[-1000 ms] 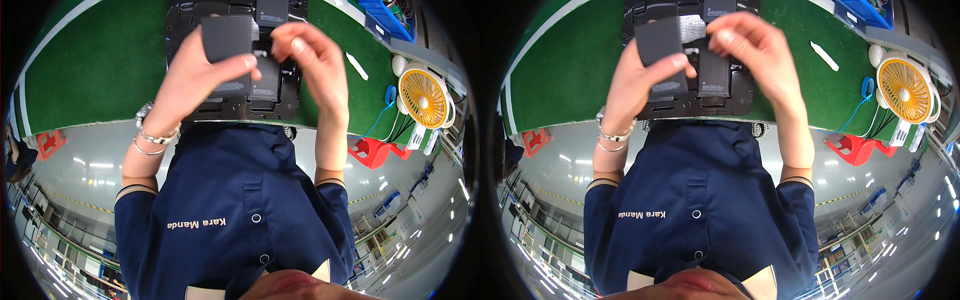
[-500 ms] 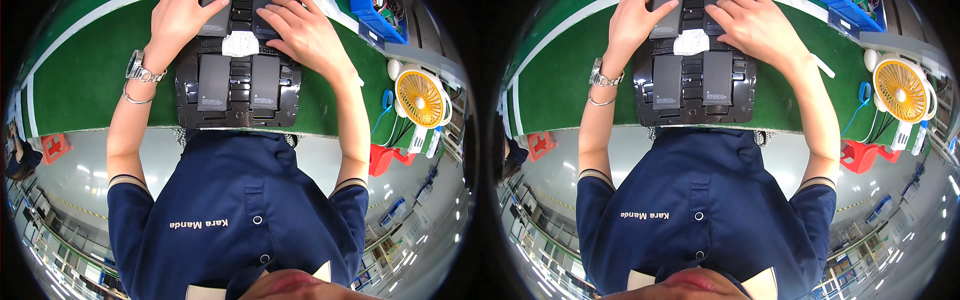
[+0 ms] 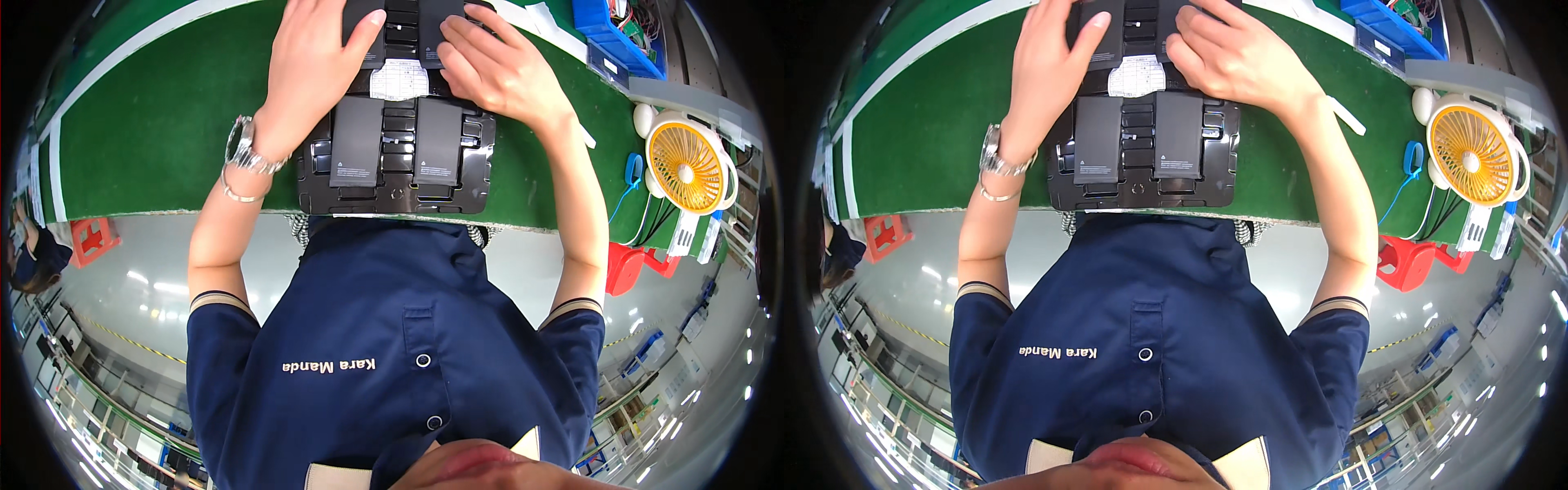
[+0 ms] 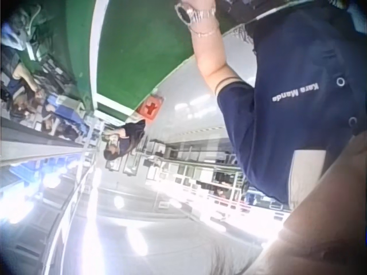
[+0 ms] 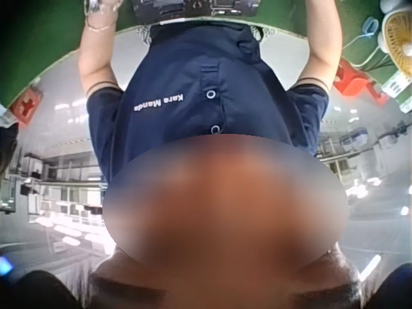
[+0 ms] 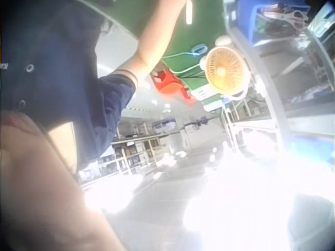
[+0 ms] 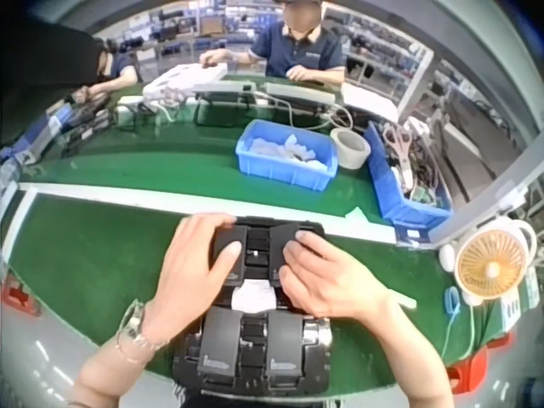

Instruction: Manually assembling electronic or hardware device housing, using tape and scissors to secure components.

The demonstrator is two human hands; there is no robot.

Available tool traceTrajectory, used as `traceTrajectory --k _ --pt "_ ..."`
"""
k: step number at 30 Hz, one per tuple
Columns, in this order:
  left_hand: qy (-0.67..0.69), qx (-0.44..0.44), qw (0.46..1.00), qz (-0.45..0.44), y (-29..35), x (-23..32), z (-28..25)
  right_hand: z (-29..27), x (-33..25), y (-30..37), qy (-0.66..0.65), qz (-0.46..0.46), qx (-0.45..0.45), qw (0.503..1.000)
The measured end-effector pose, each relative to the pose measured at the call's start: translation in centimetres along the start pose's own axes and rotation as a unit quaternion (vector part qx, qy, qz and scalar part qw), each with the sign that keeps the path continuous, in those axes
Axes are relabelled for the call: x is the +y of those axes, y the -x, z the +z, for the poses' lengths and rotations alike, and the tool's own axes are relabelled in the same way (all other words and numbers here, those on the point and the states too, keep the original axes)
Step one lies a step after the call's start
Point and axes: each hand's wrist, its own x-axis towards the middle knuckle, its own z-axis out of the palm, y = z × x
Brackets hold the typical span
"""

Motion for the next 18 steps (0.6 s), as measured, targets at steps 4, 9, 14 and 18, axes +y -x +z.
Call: traceTrajectory --k 4,9,14,18 --pt "0.36 -0.194 0.902 -0.14 1.4 -0.5 -0.3 1.3 1.1 1.4 -0.019 -0.024 0.072 0.997" --pt "0.696 -0.299 0.543 -0.362 2.0 1.1 1.4 -1.1 1.8 1.7 0.095 0.05 0.143 0.984" --pt "0.725 -0.198 0.531 -0.391 3.3 2.8 1.5 -2.7 -4.5 0.6 0.016 0.009 0.238 0.971" --pt "0.614 -0.181 0.709 -0.295 4.2 3.4 0.0 -4.6 -6.2 1.3 -0.22 0.277 0.241 0.904"
